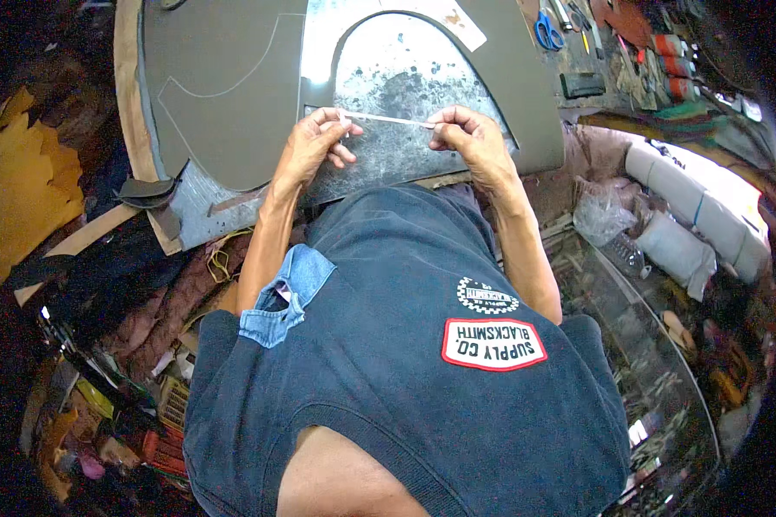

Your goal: Marking shoe component templates on a large foam sheet and cutting them out using scissors and a handheld blade.

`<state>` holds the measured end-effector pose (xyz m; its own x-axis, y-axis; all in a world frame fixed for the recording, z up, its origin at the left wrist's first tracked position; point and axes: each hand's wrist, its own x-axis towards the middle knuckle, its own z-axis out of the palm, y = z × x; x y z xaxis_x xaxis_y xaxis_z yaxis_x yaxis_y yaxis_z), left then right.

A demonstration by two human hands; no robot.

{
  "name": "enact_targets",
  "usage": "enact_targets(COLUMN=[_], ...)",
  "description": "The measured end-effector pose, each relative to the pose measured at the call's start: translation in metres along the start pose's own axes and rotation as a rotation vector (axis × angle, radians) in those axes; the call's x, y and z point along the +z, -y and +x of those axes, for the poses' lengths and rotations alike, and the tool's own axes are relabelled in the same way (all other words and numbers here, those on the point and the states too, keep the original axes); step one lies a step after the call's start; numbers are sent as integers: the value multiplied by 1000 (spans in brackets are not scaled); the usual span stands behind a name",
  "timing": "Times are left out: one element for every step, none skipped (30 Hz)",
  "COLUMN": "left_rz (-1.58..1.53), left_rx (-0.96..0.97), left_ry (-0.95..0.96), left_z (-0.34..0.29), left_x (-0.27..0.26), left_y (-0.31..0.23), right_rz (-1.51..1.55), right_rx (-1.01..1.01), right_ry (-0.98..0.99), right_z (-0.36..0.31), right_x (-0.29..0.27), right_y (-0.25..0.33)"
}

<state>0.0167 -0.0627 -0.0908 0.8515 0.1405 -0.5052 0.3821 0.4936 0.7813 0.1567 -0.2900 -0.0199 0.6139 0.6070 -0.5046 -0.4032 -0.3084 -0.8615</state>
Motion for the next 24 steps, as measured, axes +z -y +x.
enact_targets(left_rz=[-2, 19, 40, 40, 58, 78, 97, 98, 118, 138, 141, 143, 131, 119, 123, 101, 79, 83, -77, -239, -250, -250, -211, -176], left_rx=[-9, -3, 1, -7, 1, 12, 9, 6, -3, -9, 0, 1, -3, -6, 0, -39, -77, -71, -110, -147, -147, -137, -98, -57], left_ry=[11, -11, -29, -14, -28, -42, -44, -30, -17, -5, 29, 35, 99, 161, 166, 184, 200, 197, 210, 223, 270, 262, 243, 222], left_z=[2, 5, 7, 11, 14, 16, 17, 19, 21, 22, 21, 23, 27, 28, 29, 28, 27, 24, 20, 17, 16, 15, 13, 11], left_x=[0, 0, 0, 0, 0, 2, 5, 8, 11, 14, 16, 15, 13, 11, 8, 5, 3, 2, 1, 0, -6, -7, -6, -7], left_y=[2, 5, 7, 10, 12, 12, 11, 10, 10, 8, 7, 7, 8, 8, 7, 5, 3, -1, -5, -9, -10, -9, -8, -7], right_rz=[-8, -7, -16, -25, -24, -5, 13, 14, 21, 28, 23, 24, 34, 44, 44, 89, 134, 135, 126, 116, 128, 125, 126, 122], right_rx=[10, 17, 16, 16, 21, 48, 73, 74, 69, 62, 51, 49, 66, 82, 74, 56, 37, 30, 21, 13, 11, 5, 7, 10], right_ry=[-26, -38, -44, -49, -65, -81, -95, -110, -121, -130, -125, -131, -144, -155, -159, -168, -175, -170, -179, -187, -190, -179, -177, -173], right_z=[-5, -9, -13, -18, -23, -27, -30, -34, -37, -40, -40, -41, -42, -42, -42, -41, -39, -37, -35, -32, -29, -27, -25, -23], right_x=[3, 4, 5, 5, 7, 9, 11, 14, 18, 20, 21, 22, 21, 21, 19, 15, 12, 10, 8, 7, 8, 9, 11, 13], right_y=[1, 1, 1, 0, 0, -1, -1, -2, -2, -1, -1, -1, 0, 1, -1, -6, -8, -9, -9, -9, -9, -8, -7, -4])
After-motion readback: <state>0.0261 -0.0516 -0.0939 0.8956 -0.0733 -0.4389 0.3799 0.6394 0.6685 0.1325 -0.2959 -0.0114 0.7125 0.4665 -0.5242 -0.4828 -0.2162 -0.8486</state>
